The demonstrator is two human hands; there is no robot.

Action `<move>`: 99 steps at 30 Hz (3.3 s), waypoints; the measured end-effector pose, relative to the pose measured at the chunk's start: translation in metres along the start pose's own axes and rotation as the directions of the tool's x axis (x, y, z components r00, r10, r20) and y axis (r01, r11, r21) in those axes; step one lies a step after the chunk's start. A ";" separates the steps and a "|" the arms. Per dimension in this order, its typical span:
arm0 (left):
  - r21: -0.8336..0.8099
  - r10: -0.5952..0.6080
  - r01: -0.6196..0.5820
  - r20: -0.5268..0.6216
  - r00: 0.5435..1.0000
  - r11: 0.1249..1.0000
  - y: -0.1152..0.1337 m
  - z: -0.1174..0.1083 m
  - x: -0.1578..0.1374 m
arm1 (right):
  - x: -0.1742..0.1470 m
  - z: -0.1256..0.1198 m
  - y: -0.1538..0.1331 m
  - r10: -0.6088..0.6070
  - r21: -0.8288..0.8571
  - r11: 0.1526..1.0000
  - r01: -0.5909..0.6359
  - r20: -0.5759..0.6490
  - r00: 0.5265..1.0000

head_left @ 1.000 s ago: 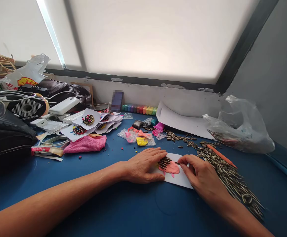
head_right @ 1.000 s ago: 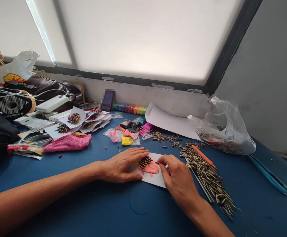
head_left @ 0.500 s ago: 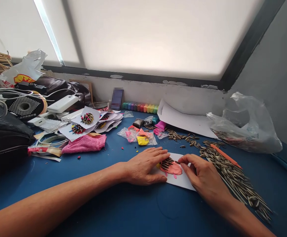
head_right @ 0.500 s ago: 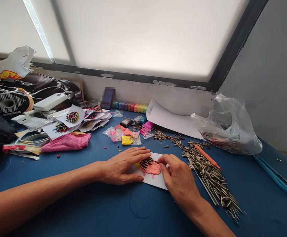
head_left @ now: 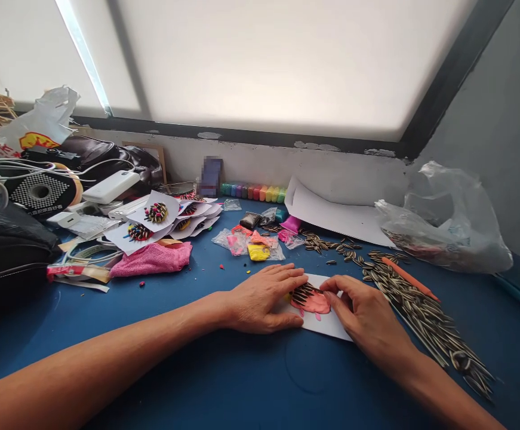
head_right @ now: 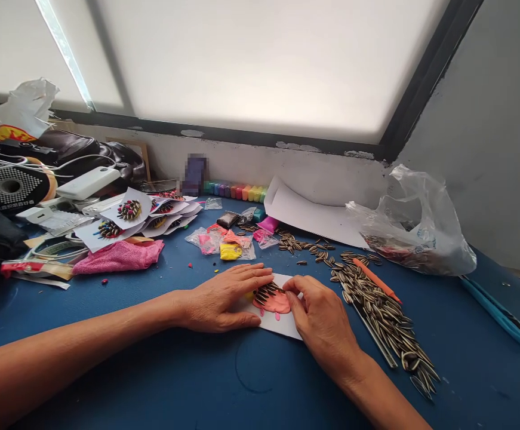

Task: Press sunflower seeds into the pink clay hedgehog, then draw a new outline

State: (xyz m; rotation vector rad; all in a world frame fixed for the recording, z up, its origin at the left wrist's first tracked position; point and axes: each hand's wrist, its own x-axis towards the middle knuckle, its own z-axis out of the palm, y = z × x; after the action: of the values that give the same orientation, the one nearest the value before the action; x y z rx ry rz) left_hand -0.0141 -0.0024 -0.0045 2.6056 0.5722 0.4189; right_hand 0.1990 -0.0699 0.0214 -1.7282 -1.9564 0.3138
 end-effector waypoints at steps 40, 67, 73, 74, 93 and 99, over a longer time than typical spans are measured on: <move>0.016 0.003 -0.003 0.022 1.000 1.000 0.004 -0.004 0.001 | 0.025 -0.024 0.028 0.034 -0.355 0.934 -0.036 -0.011 0.999; 0.026 0.039 -0.039 -0.029 0.999 0.999 0.004 -0.003 0.002 | 0.035 -0.037 0.009 -0.011 -0.232 0.972 0.035 0.105 0.994; 0.020 0.017 -0.017 -0.002 1.000 1.000 0.004 -0.003 0.002 | 0.024 -0.031 0.012 -0.033 0.080 0.996 0.028 0.072 0.997; 0.018 0.014 -0.014 0.003 1.000 1.000 0.004 -0.004 0.002 | 0.022 -0.030 0.013 -0.052 0.054 0.997 0.048 0.081 0.995; 0.024 0.048 -0.048 -0.018 0.999 0.999 0.002 -0.002 0.002 | 0.000 -0.014 -0.005 -0.113 -0.079 0.990 0.117 0.053 0.992; 0.006 0.019 -0.019 -0.010 1.000 1.000 0.001 -0.001 0.001 | 0.000 -0.007 -0.001 -0.146 -0.109 0.983 0.150 0.037 0.989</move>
State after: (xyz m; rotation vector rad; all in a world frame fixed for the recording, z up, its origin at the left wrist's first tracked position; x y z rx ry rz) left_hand -0.0135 -0.0028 -0.0033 2.6181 0.5538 0.4368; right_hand 0.2020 -0.0711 0.0274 -1.6414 -2.1458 0.1808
